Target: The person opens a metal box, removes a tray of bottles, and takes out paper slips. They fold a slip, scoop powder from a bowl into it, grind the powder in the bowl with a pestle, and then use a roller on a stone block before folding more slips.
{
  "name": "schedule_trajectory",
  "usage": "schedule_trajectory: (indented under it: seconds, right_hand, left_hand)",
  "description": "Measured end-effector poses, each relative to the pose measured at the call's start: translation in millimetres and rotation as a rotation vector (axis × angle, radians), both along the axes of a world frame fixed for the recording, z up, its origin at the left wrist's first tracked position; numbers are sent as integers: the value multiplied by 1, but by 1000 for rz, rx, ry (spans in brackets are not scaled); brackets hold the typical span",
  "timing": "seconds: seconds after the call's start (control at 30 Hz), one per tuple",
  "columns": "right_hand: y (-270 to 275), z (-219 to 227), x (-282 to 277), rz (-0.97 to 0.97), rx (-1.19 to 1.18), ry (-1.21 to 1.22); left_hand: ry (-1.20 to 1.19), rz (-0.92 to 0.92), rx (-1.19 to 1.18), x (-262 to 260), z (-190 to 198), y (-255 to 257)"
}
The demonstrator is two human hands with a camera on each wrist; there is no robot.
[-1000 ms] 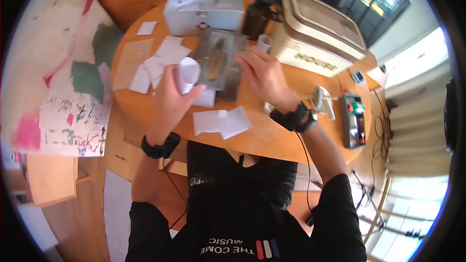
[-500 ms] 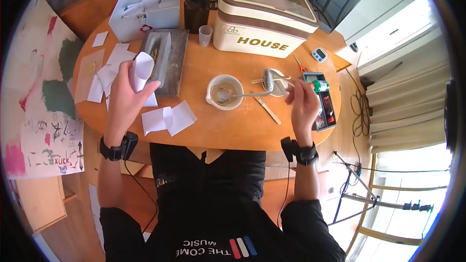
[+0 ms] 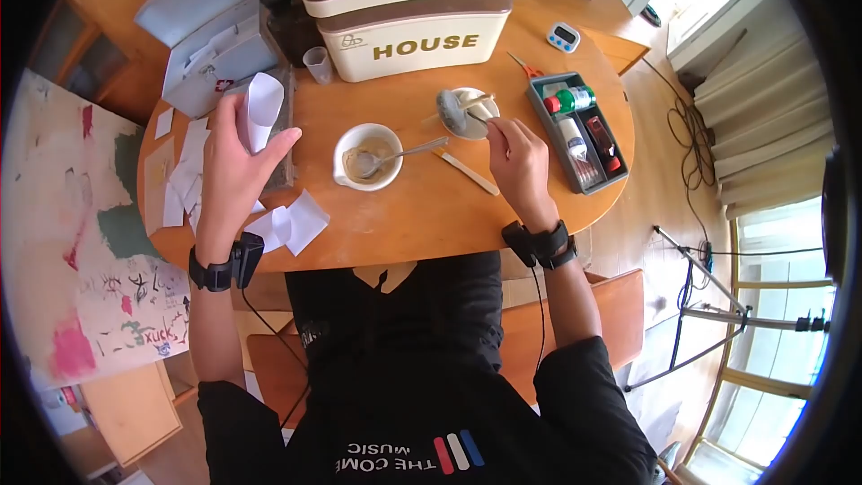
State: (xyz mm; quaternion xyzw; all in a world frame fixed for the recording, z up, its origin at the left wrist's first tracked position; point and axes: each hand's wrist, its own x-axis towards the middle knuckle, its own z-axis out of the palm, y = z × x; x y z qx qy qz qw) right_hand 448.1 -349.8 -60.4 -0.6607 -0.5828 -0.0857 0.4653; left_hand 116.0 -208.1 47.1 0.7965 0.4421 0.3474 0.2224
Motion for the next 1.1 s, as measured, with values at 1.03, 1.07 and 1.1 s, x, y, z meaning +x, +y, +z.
schedule_trajectory:
  seconds: [1.03,1.07,1.1]
  right_hand:
    - [122,105,-127,638,-226,441]
    - [132,107,-130,636,-237,430]
    - [138,106,-133,633,-250,419]
  left_hand:
    - [-46,52,-27,30,6,-4]
    - [-57,13,19,22,4,-1]
    - [-66,-27,64,13,2,3]
